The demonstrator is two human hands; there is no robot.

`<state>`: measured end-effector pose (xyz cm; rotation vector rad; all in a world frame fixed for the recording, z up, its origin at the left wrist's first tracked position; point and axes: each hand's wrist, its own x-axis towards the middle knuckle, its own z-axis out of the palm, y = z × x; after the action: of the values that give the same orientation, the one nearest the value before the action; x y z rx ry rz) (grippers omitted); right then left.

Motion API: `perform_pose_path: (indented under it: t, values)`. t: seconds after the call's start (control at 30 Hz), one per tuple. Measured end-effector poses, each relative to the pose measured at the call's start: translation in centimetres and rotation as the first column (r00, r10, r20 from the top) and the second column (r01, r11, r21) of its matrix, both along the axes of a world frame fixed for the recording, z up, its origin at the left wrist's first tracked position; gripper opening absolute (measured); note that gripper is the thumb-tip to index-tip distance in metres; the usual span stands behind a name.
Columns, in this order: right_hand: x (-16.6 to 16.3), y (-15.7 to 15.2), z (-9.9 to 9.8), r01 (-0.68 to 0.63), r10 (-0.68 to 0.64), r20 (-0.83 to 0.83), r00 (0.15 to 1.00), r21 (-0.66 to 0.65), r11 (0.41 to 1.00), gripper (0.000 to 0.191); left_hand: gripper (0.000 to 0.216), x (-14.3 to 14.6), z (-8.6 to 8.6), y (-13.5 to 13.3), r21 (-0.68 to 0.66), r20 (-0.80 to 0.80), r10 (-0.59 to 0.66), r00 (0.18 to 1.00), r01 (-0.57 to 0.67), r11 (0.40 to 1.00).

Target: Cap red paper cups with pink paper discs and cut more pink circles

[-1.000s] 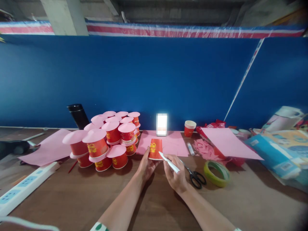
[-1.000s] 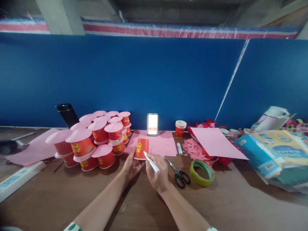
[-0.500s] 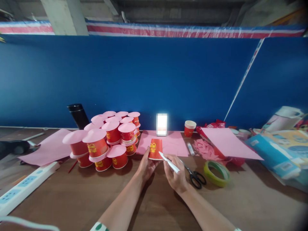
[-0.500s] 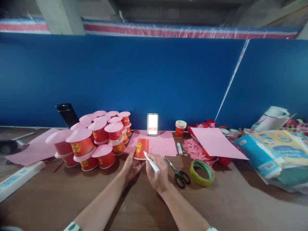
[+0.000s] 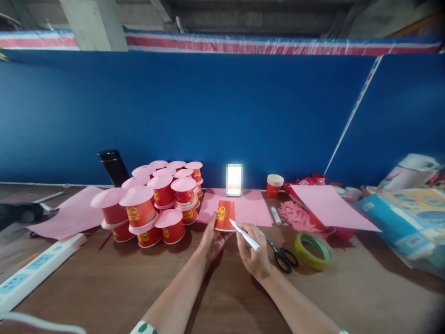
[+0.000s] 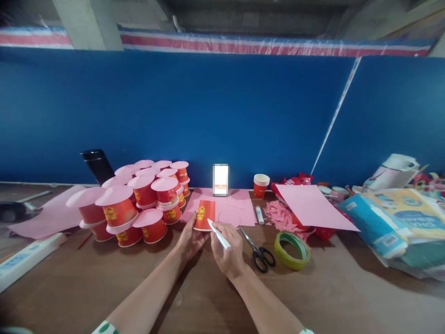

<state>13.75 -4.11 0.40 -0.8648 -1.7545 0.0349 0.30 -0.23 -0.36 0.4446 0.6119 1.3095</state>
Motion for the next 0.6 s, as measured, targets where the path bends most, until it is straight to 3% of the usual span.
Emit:
perform_pose_path:
  t: [0.6]
  values:
    - [0.06, 0.08, -0.12, 0.008, -0.008, 0.005, 1.000, 0.011, 1.000, 0.021, 0.033, 0.00, 0.22, -0.08, -0.041, 0.013, 0.008, 1.000, -0.008, 0.999]
